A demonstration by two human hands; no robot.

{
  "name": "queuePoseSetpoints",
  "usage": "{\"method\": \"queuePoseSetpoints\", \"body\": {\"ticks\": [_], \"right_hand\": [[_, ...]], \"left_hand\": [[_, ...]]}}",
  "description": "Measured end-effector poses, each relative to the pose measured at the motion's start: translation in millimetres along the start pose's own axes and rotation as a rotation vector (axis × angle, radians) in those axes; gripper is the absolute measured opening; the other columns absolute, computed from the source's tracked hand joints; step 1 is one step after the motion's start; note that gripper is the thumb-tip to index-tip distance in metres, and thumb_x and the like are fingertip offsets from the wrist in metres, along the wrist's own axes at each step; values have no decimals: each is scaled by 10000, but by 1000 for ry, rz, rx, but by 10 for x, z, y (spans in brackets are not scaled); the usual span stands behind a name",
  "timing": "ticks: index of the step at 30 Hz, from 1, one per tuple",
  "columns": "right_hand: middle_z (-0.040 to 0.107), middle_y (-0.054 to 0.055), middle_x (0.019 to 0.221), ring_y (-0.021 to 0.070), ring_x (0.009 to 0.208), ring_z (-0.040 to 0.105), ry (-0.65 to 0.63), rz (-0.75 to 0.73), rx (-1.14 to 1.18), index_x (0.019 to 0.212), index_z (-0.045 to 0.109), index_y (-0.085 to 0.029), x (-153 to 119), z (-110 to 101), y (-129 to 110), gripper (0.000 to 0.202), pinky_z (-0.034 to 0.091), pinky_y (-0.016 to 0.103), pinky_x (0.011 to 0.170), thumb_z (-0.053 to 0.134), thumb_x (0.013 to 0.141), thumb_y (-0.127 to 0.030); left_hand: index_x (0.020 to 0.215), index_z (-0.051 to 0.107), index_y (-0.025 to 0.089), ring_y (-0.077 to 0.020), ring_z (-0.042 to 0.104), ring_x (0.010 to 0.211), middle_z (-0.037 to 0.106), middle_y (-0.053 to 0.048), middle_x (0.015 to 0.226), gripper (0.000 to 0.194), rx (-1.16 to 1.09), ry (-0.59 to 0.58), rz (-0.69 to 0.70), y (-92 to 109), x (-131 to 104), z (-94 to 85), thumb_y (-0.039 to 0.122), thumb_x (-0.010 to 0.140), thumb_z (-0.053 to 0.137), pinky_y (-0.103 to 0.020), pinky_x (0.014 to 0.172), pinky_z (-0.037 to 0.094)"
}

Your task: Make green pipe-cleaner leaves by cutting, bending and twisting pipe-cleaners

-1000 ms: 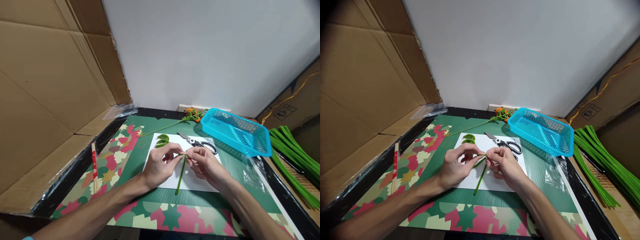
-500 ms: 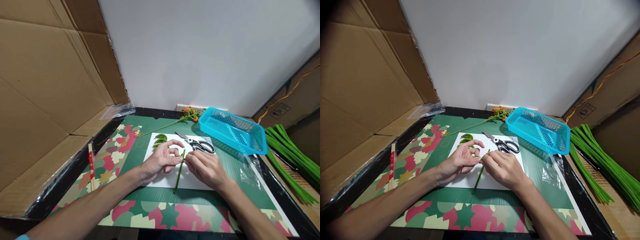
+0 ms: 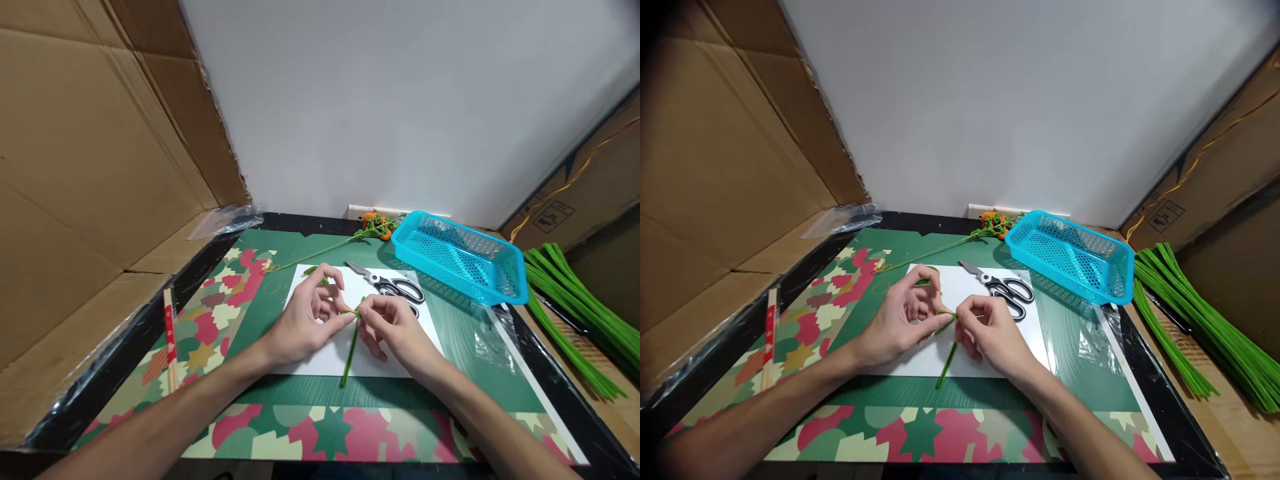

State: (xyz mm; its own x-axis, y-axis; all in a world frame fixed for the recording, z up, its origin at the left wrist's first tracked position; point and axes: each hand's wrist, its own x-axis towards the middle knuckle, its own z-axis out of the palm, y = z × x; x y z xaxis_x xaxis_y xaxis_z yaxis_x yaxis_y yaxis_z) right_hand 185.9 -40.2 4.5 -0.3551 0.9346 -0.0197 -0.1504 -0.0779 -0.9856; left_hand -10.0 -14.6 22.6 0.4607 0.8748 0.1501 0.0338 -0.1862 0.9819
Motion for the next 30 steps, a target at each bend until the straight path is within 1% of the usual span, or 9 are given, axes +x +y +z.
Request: {"method": "queuePoseSetpoints", "body": {"ticks": [5, 8, 11, 14, 17, 20, 23, 25, 30], "right_hand": [[568, -8, 709, 115, 590, 496, 157, -435, -567, 875, 603, -187, -85, 42, 19, 238, 376, 246, 559, 514, 1069, -291], [579, 11, 751, 122, 602, 479, 166, -743, -882, 912, 612, -169, -88, -25, 26, 171, 359, 266, 579, 500, 1041, -160], [570, 10, 704, 124, 568, 445, 178, -886, -1056, 857, 616, -163, -66, -80, 24, 199, 319, 282, 549, 513, 1019, -111], [543, -9, 658, 109, 548, 432, 221, -772, -922, 804, 615, -168, -44, -45, 20, 219, 315, 263, 538, 534, 1004, -134], [513, -25, 596, 93, 513, 424, 200, -373, -498, 700, 580, -181, -12, 24, 20, 299, 319, 232, 504, 581, 987, -264], [444, -60, 507, 62, 399, 300, 63, 107, 5, 606, 483, -211, 38, 10, 23, 430, 209, 217, 395, 664, 915, -450], [412, -96, 490, 35, 358, 172, -108, 400, 239, 634, 483, -218, 71, -86, 18, 433, 97, 214, 353, 760, 815, -498], [442, -83, 495, 41, 356, 202, -143, 347, 190, 645, 506, -212, 66, -132, 7, 430, 125, 215, 356, 737, 849, -511], [518, -26, 620, 98, 531, 406, 80, -227, -408, 739, 573, -189, -15, -83, -14, 327, 298, 240, 516, 553, 1014, -365]], "left_hand": [[1100, 462, 269, -15, 444, 394, 567, 105, 739, 448, -397, -77, -257, 100, 65, -31, 213, 862, 837, -109, 367, 347], [1100, 470, 263, 6, 418, 391, 569, 99, 754, 448, -504, -112, -334, 110, 55, -28, 165, 856, 833, -94, 369, 294], [1082, 473, 248, 24, 373, 382, 552, 102, 738, 422, -539, -127, -385, 97, 49, -7, 154, 861, 819, -86, 370, 245], [1063, 458, 247, 21, 394, 385, 552, 104, 753, 427, -477, -81, -325, 94, 44, 38, 183, 859, 828, -85, 373, 280], [1044, 430, 264, -20, 485, 401, 586, 89, 796, 409, -270, 17, -128, 72, -1, 82, 228, 886, 806, -122, 370, 368], [987, 474, 249, -63, 572, 522, 604, 53, 825, 319, 80, 141, 121, -16, -84, 93, 170, 896, 769, -174, 476, 484], [909, 538, 228, -92, 575, 578, 538, 55, 724, 244, 329, 71, 322, -124, -141, 81, 107, 870, 747, -194, 515, 475], [930, 539, 230, -98, 593, 607, 561, 46, 752, 231, 354, 67, 312, -151, -136, 80, 111, 888, 732, -199, 537, 487], [1004, 464, 258, -60, 553, 526, 590, 72, 794, 339, -45, 83, 21, -45, -31, 80, 256, 910, 790, -156, 462, 480]]}}
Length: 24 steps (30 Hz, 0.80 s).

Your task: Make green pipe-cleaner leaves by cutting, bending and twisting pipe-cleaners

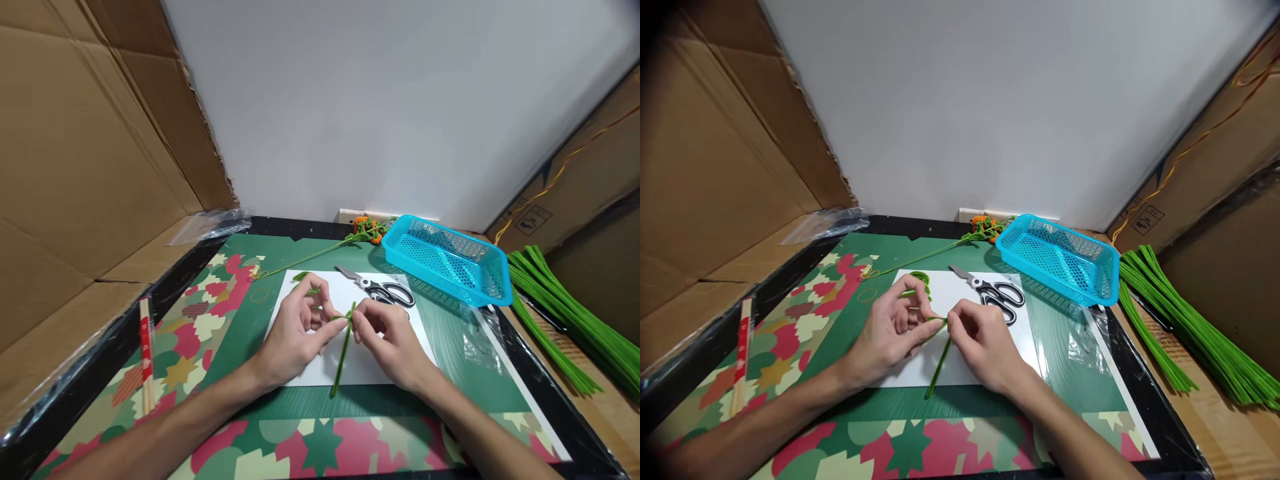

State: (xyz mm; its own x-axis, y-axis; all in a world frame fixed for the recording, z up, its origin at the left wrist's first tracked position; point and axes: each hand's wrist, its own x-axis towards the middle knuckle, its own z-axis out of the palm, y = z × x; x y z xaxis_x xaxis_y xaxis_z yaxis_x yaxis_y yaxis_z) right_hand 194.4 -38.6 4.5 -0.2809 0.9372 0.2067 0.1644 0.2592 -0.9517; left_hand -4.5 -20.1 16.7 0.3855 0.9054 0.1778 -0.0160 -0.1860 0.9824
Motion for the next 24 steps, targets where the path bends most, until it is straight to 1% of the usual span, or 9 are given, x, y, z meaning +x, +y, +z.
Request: {"method": "queuePoseSetpoints", "body": {"ticks": [3, 6, 10, 13, 16, 18, 19, 22, 24], "right_hand": [[494, -34, 668, 103, 580, 407, 56, -233, -271, 820, 585, -187, -38, 24, -15, 185, 305, 257, 579, 531, 992, -228], [472, -40, 649, 99, 570, 397, 51, -251, -268, 780, 572, -187, -31, 32, -9, 195, 296, 257, 575, 540, 970, -210], [435, -58, 552, 81, 470, 344, -4, 93, 191, 650, 533, -198, 28, 79, 6, 313, 258, 239, 471, 624, 921, -326], [365, -100, 484, 47, 375, 203, -129, 428, 642, 595, 445, -227, 65, 119, 21, 381, 153, 229, 384, 695, 832, -392], [351, -115, 473, 31, 365, 142, -189, 565, 778, 590, 415, -233, 78, 129, 28, 398, 105, 222, 371, 726, 783, -387], [351, -107, 482, 39, 373, 171, -157, 490, 701, 592, 422, -230, 74, 125, 24, 404, 124, 222, 378, 709, 816, -407], [367, -95, 495, 50, 384, 214, -118, 409, 612, 604, 442, -226, 69, 122, 20, 398, 157, 224, 389, 682, 852, -425], [456, -48, 583, 97, 496, 376, 24, 76, 148, 696, 518, -207, 41, 100, 17, 330, 278, 241, 491, 579, 964, -389], [496, -29, 654, 114, 569, 420, 83, -156, -184, 769, 533, -204, 18, 77, 35, 242, 304, 253, 562, 532, 993, -297]], "left_hand": [[1022, 435, 264, -30, 485, 427, 574, 100, 756, 430, -174, -67, -109, 55, 49, -10, 303, 875, 837, -129, 384, 426], [1018, 427, 258, -22, 492, 414, 581, 98, 759, 438, -197, -78, -142, 67, 69, -11, 305, 874, 838, -115, 377, 405], [986, 424, 261, -39, 495, 439, 575, 93, 766, 430, -140, -52, -89, 50, 38, 4, 283, 865, 836, -143, 393, 423], [938, 477, 246, -77, 548, 555, 578, 63, 776, 346, 107, 38, 76, 9, -31, -11, 199, 858, 810, -177, 481, 459], [861, 554, 227, -96, 519, 549, 553, 50, 697, 231, 366, 62, 231, -40, -74, -48, 152, 856, 773, -192, 461, 394], [898, 582, 230, -106, 543, 546, 573, 48, 693, 219, 378, 12, 234, -55, -58, -64, 165, 850, 786, -201, 470, 410], [905, 578, 230, -110, 573, 584, 587, 40, 732, 222, 353, 45, 208, -55, -36, -65, 175, 858, 789, -202, 505, 446], [942, 531, 238, -86, 579, 580, 593, 53, 776, 273, 140, 50, 58, -38, 48, -53, 230, 885, 798, -178, 524, 476], [958, 492, 245, -59, 509, 481, 580, 77, 733, 355, -33, -31, -59, -32, 94, -45, 258, 861, 833, -149, 434, 416]]}}
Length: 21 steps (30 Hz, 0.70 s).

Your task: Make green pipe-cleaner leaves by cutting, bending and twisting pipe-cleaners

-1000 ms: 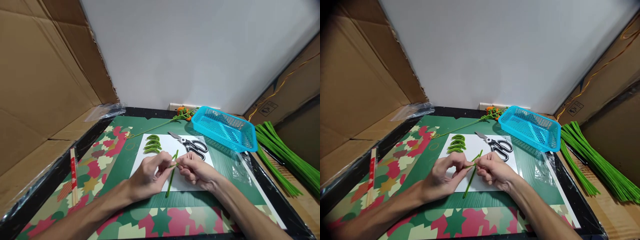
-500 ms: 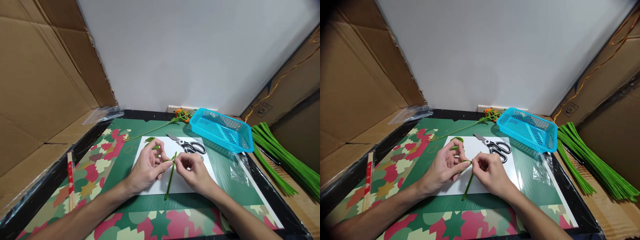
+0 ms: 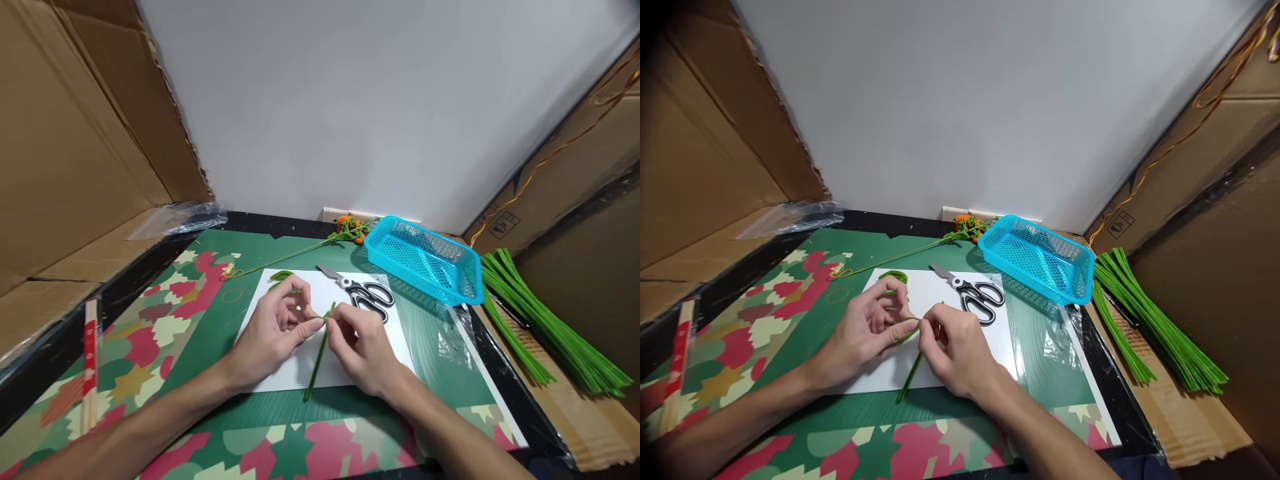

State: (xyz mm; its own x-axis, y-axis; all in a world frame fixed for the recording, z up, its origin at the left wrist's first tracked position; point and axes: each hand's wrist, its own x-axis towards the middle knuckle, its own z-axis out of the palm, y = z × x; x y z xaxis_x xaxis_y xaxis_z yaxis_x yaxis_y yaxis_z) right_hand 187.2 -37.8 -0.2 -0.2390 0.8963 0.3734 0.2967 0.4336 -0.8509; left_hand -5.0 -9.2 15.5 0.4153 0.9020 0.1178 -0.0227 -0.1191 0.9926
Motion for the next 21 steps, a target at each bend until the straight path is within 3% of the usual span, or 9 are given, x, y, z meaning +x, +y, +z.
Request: {"method": "queuePoseSetpoints", "body": {"ticks": [3, 6, 10, 13, 15, 21], "right_hand": [[538, -7, 713, 125, 595, 447, 13, -222, -276, 832, 531, -208, -29, -27, 46, 183, 311, 262, 585, 474, 1005, -218], [521, -9, 691, 124, 576, 426, 18, -258, -287, 791, 507, -215, -35, -23, 54, 215, 295, 264, 568, 461, 1000, -208], [441, -42, 603, 106, 537, 372, 42, 3, 65, 683, 489, -213, -1, 73, 14, 284, 284, 251, 534, 542, 956, -272], [404, -55, 533, 98, 476, 336, 56, 282, 369, 614, 468, -221, 52, 178, 35, 368, 267, 252, 478, 580, 921, -389], [385, -63, 506, 95, 444, 310, 67, 351, 447, 605, 459, -227, 82, 208, 66, 383, 257, 255, 458, 577, 913, -421], [499, -36, 605, 111, 543, 420, 128, 44, 2, 689, 536, -208, 79, 69, 82, 251, 326, 250, 546, 579, 923, -286]], "left_hand": [[961, 464, 247, -31, 436, 396, 551, 105, 686, 431, -163, -103, -115, 0, 33, -4, 283, 827, 872, -121, 361, 339], [988, 465, 238, -3, 424, 382, 549, 108, 716, 424, -249, -111, -165, 13, 31, 0, 300, 849, 861, -96, 361, 314], [939, 439, 230, 19, 438, 395, 533, 110, 778, 451, -281, -63, -122, 38, 1, 55, 264, 831, 876, -84, 368, 302], [851, 387, 226, 13, 465, 395, 512, 114, 780, 500, -160, 49, -11, 29, -13, 92, 260, 817, 885, -96, 368, 355], [833, 382, 225, 4, 488, 407, 530, 107, 780, 494, -64, 118, 26, 12, -6, 92, 271, 831, 874, -103, 376, 391], [1026, 503, 243, -74, 578, 429, 667, 49, 824, 412, 5, 72, -82, -42, 59, 24, 383, 853, 850, -154, 350, 442]]}}
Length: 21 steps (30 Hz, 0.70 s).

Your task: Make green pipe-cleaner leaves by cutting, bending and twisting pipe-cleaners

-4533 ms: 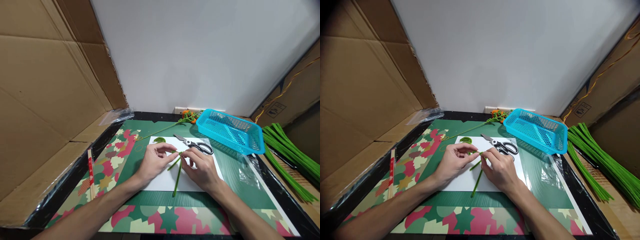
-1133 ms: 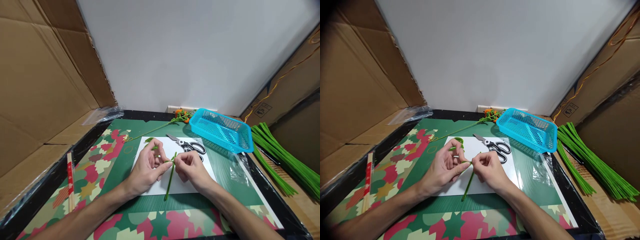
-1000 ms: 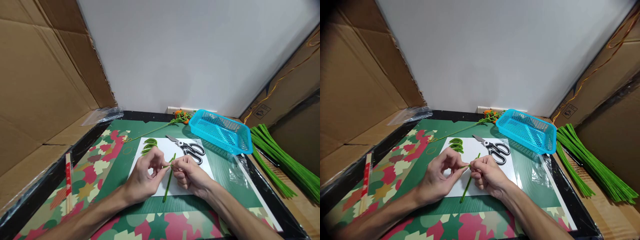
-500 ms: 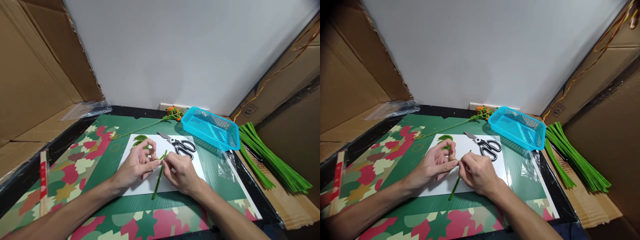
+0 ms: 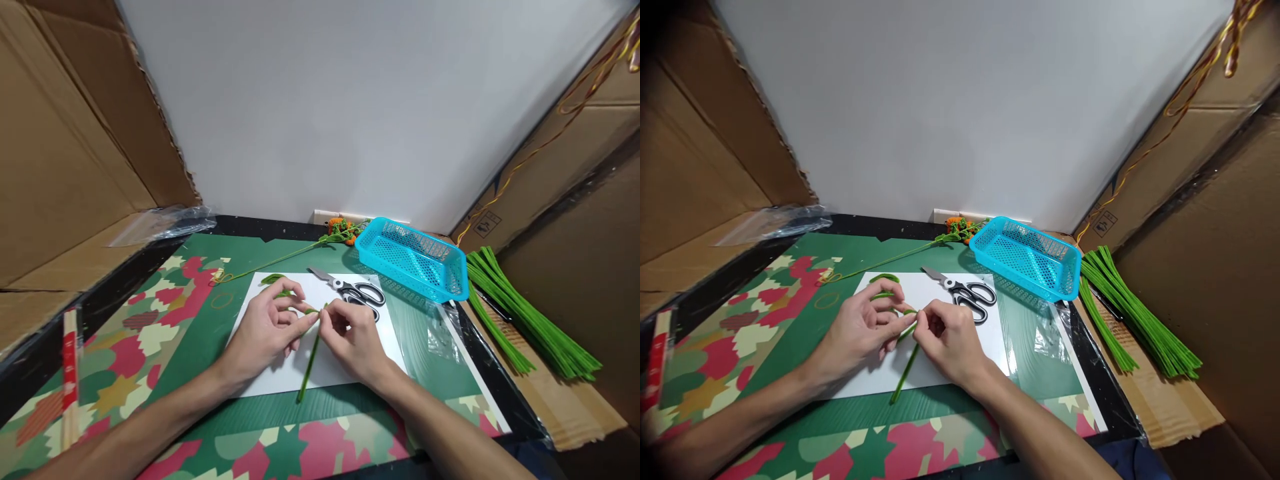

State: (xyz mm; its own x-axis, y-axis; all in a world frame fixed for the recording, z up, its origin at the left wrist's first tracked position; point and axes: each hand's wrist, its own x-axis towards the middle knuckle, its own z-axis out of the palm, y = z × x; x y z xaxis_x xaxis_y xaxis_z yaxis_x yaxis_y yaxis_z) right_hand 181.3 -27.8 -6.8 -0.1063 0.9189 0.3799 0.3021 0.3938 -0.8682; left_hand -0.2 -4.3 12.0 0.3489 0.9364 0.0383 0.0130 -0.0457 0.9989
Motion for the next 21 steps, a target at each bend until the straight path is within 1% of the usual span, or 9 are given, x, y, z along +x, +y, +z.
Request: {"method": "queuePoseSetpoints", "body": {"ticks": [2, 3, 5, 7, 8, 9, 13, 18, 21], "right_hand": [[515, -34, 621, 113, 548, 437, 15, -77, -69, 715, 538, -210, -5, -43, 4, 237, 335, 251, 559, 561, 942, -273], [521, -32, 631, 116, 556, 448, 21, -98, -84, 729, 544, -210, -6, -57, 9, 230, 339, 251, 565, 556, 951, -269], [537, -27, 652, 120, 572, 466, 22, -118, -103, 758, 563, -207, -2, -74, 19, 217, 343, 253, 576, 550, 967, -264], [554, -22, 678, 122, 587, 479, 15, -130, -126, 788, 584, -201, 7, -85, 26, 200, 343, 254, 585, 543, 977, -249], [555, -22, 686, 122, 590, 480, 6, -140, -139, 796, 589, -199, 13, -90, 27, 190, 340, 255, 588, 542, 976, -238], [550, -24, 686, 121, 589, 477, -5, -149, -147, 797, 588, -198, 20, -96, 26, 182, 335, 255, 589, 544, 971, -226], [519, -42, 651, 115, 574, 459, -68, -126, -95, 754, 558, -203, 51, -121, 22, 193, 332, 248, 588, 554, 947, -203], [527, -40, 646, 116, 573, 459, -103, -93, -101, 747, 566, -199, 74, -153, 20, 207, 319, 252, 586, 541, 952, -204], [547, -31, 663, 120, 582, 465, -102, -110, -143, 782, 592, -194, 74, -166, 17, 198, 317, 254, 589, 534, 970, -211]], "left_hand": [[1106, 560, 237, -88, 581, 452, 667, 34, 823, 400, 16, -20, -24, -8, 7, -6, 430, 873, 823, -168, 354, 449], [1113, 595, 226, -87, 555, 443, 645, 41, 765, 371, 42, -32, -36, -10, 5, -6, 454, 897, 793, -164, 350, 428], [1025, 663, 195, -72, 469, 413, 558, 63, 631, 309, 112, -57, -52, -9, -4, -3, 487, 945, 726, -153, 344, 362], [886, 685, 176, -62, 393, 410, 480, 72, 562, 335, 158, -80, -52, 0, -14, -2, 499, 971, 687, -155, 358, 320], [848, 687, 172, -62, 378, 419, 471, 69, 561, 351, 169, -84, -46, 8, -18, -4, 499, 975, 679, -159, 368, 315], [847, 696, 173, -66, 382, 433, 485, 62, 577, 345, 176, -82, -36, 17, -21, -6, 494, 974, 682, -164, 377, 316], [1001, 745, 200, -101, 467, 530, 584, 25, 680, 245, 222, -21, 31, 55, -25, -17, 437, 940, 740, -173, 431, 356], [946, 738, 198, -94, 422, 479, 562, 35, 645, 270, 198, -9, 11, 30, -31, -27, 467, 957, 706, -179, 400, 338], [922, 730, 195, -93, 436, 466, 558, 36, 645, 303, 203, -17, -8, 6, -31, -32, 495, 954, 701, -185, 397, 356]]}}
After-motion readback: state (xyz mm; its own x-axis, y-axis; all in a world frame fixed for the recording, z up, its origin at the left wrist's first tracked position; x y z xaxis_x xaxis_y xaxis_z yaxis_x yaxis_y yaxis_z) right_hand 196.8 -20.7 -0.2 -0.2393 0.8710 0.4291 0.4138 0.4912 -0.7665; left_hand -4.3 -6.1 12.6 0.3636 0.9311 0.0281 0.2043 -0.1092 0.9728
